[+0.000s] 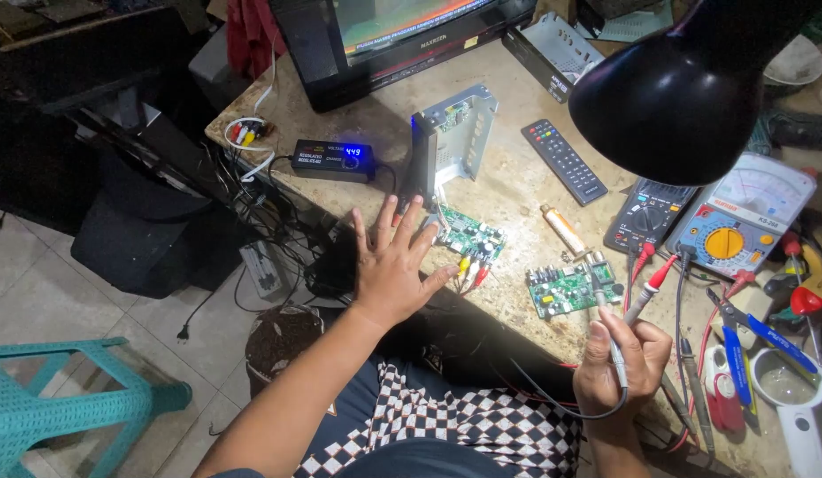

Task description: The person uses a multimeter to measure voltage on a circuit board, inspects it with a magnifying glass, and handles the device's metal casing.

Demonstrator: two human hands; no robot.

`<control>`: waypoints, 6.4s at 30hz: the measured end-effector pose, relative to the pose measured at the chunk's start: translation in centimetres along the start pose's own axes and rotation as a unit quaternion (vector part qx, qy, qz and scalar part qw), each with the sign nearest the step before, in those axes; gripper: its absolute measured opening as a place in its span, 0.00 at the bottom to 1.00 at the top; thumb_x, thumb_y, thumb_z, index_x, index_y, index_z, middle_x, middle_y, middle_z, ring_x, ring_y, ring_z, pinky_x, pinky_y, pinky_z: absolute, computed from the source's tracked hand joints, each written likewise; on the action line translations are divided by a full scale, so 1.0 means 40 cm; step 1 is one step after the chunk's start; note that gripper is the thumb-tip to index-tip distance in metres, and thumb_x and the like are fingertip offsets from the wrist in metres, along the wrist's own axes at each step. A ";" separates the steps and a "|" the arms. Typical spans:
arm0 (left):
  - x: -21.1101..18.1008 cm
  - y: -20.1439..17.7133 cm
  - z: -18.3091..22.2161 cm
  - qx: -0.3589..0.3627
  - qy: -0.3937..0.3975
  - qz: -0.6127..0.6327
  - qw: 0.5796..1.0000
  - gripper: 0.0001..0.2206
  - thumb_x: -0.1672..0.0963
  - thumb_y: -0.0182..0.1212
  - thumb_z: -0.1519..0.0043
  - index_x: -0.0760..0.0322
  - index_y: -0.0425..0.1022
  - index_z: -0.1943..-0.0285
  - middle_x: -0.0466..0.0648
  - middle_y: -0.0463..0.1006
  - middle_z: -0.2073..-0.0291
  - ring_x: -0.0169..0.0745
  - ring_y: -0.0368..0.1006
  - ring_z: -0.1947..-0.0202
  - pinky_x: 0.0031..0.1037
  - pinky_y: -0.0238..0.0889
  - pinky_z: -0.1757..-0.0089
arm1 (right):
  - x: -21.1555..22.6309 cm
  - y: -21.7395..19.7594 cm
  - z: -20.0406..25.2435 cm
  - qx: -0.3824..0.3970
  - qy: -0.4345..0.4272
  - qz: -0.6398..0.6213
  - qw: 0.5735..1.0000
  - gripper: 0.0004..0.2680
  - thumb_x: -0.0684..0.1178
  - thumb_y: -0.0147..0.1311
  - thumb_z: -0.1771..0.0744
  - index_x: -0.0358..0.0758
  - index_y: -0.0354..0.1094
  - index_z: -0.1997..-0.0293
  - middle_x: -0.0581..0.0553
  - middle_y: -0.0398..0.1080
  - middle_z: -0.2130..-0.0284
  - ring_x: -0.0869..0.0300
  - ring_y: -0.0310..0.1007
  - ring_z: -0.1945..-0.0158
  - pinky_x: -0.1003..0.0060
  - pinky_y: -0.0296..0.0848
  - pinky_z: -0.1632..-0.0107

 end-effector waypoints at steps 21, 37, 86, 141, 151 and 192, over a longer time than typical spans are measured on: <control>0.007 -0.011 0.020 0.020 -0.046 0.129 0.990 0.30 0.38 0.41 0.36 0.44 0.68 0.29 0.58 0.52 0.26 0.63 0.36 0.24 0.69 0.10 0.36 | -0.003 -0.004 -0.002 0.002 -0.005 -0.010 1.000 0.09 0.43 0.53 0.28 0.24 0.75 0.47 0.33 0.59 0.59 0.45 0.64 0.56 0.56 0.68 0.55; 0.001 -0.017 0.018 0.041 -0.051 0.098 0.993 0.29 0.37 0.39 0.36 0.39 0.71 0.32 0.53 0.52 0.25 0.62 0.36 0.24 0.72 0.09 0.37 | 0.013 -0.005 -0.006 0.013 0.005 0.002 1.000 0.09 0.44 0.53 0.27 0.25 0.75 0.47 0.33 0.59 0.57 0.45 0.66 0.56 0.57 0.69 0.55; 0.359 0.102 0.411 0.084 -0.212 0.080 0.970 0.21 0.51 0.60 0.41 0.56 0.77 0.37 0.60 0.64 0.29 0.68 0.52 0.26 0.55 0.48 0.32 | -0.047 0.019 0.059 0.063 -0.037 0.155 0.985 0.12 0.47 0.48 0.26 0.24 0.72 0.44 0.26 0.58 0.55 0.40 0.69 0.56 0.48 0.73 0.52; -0.131 -0.114 0.072 -0.182 0.221 0.326 0.901 0.16 0.64 0.63 0.36 0.68 0.71 0.39 0.52 0.72 0.61 0.49 0.72 0.66 0.37 0.73 0.62 | 0.262 0.029 -0.004 0.173 0.024 -0.175 0.969 0.13 0.56 0.47 0.29 0.34 0.71 0.53 0.35 0.72 0.55 0.49 0.77 0.52 0.57 0.78 0.47; -0.127 -0.104 0.098 -0.128 0.208 0.384 0.890 0.11 0.64 0.60 0.35 0.73 0.76 0.44 0.56 0.73 0.58 0.51 0.74 0.61 0.38 0.75 0.57 | 0.264 0.028 0.015 0.214 -0.009 -0.204 0.955 0.11 0.47 0.57 0.31 0.32 0.69 0.45 0.33 0.70 0.51 0.48 0.78 0.55 0.59 0.81 0.52; 0.071 0.029 0.012 -0.138 -0.127 0.380 0.906 0.08 0.55 0.60 0.32 0.60 0.78 0.48 0.55 0.84 0.64 0.59 0.82 0.62 0.40 0.76 0.62 | 0.186 0.256 -0.087 0.038 0.084 -0.170 0.981 0.08 0.39 0.55 0.30 0.26 0.70 0.48 0.32 0.79 0.63 0.50 0.82 0.62 0.60 0.77 0.59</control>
Point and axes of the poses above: each hand's wrist, its own z-axis away from the middle knuckle, its own y-axis out of the palm, x = y × z, the point moved 1 cm from there along -z, towards the middle knuckle
